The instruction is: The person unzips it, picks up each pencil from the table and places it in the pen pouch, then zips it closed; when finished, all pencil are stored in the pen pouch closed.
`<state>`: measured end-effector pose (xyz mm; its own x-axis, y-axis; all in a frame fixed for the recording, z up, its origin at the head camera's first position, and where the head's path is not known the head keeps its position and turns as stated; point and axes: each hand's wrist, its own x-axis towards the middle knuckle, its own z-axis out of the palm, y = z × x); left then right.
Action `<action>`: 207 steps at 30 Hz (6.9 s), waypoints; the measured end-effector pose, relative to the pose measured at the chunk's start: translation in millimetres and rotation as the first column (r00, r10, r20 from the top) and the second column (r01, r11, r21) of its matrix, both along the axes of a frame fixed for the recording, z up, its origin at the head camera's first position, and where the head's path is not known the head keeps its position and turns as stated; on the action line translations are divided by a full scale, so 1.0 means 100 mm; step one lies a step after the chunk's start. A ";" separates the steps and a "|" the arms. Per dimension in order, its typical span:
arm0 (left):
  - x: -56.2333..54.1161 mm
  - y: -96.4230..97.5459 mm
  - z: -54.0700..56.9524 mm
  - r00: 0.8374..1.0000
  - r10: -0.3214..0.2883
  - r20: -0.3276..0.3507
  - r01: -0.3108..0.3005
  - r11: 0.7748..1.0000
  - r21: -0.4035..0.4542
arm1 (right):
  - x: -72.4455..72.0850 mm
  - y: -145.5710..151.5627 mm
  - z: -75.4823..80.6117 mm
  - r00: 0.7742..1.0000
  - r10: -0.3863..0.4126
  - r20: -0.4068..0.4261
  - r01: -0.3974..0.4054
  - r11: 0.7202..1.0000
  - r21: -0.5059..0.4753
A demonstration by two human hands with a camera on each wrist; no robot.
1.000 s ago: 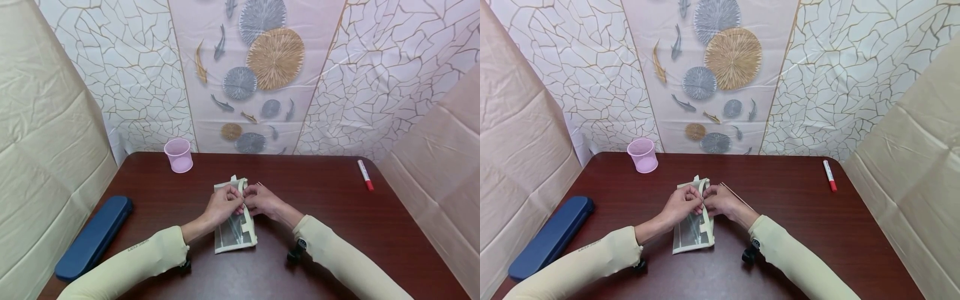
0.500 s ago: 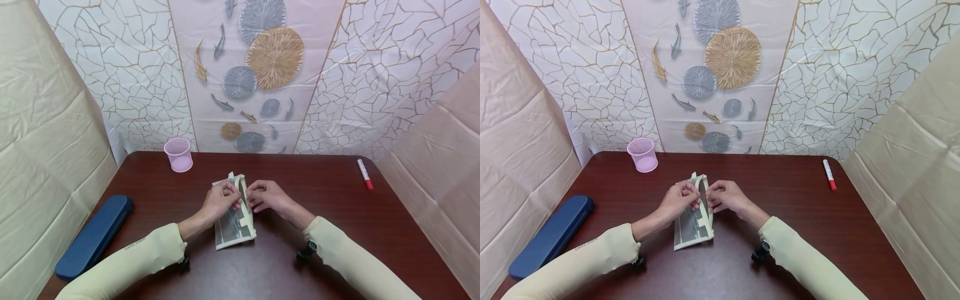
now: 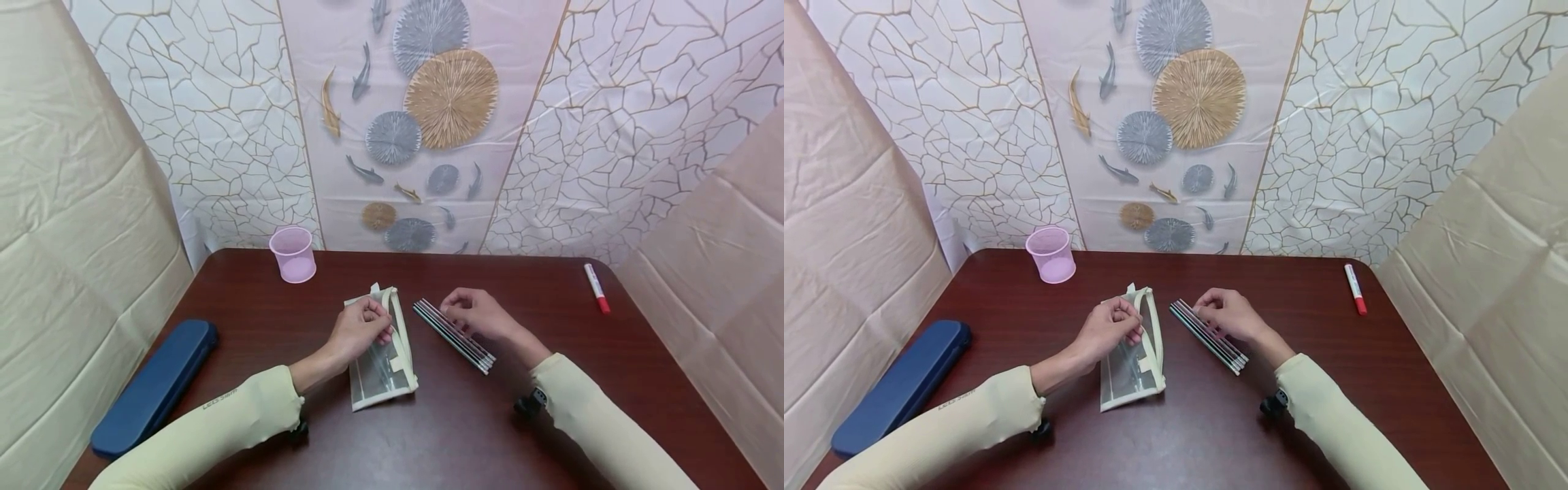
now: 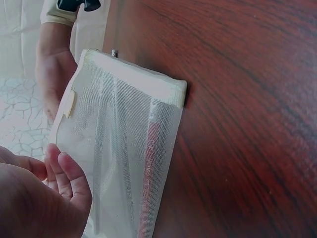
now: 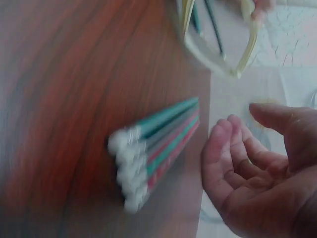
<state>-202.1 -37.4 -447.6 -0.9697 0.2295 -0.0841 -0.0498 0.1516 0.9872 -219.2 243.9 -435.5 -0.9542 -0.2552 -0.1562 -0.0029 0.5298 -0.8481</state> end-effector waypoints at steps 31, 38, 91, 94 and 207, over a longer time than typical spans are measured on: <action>0.02 0.00 0.00 1.000 -0.010 0.000 0.010 1.000 -0.001 | -0.21 0.38 -0.31 0.992 0.098 0.082 -0.101 0.994 0.040; 0.01 -0.01 0.00 1.000 -0.013 0.003 0.013 1.000 -0.009 | -0.19 0.33 -0.29 0.995 0.088 0.044 -0.091 0.993 0.081; 0.00 -0.03 0.00 1.000 -0.026 0.009 0.026 0.999 -0.023 | 0.16 -0.78 0.07 0.973 -0.177 0.145 0.226 0.840 -0.493; 0.00 -0.02 0.00 1.000 -0.024 0.009 0.024 0.999 -0.030 | 0.19 -0.86 0.00 0.964 -0.174 0.200 0.254 0.826 -0.503; 0.05 -0.07 0.08 0.999 -0.036 -0.020 0.034 0.998 -0.057 | -0.18 0.32 -0.31 0.990 0.137 -0.017 -0.132 0.973 0.189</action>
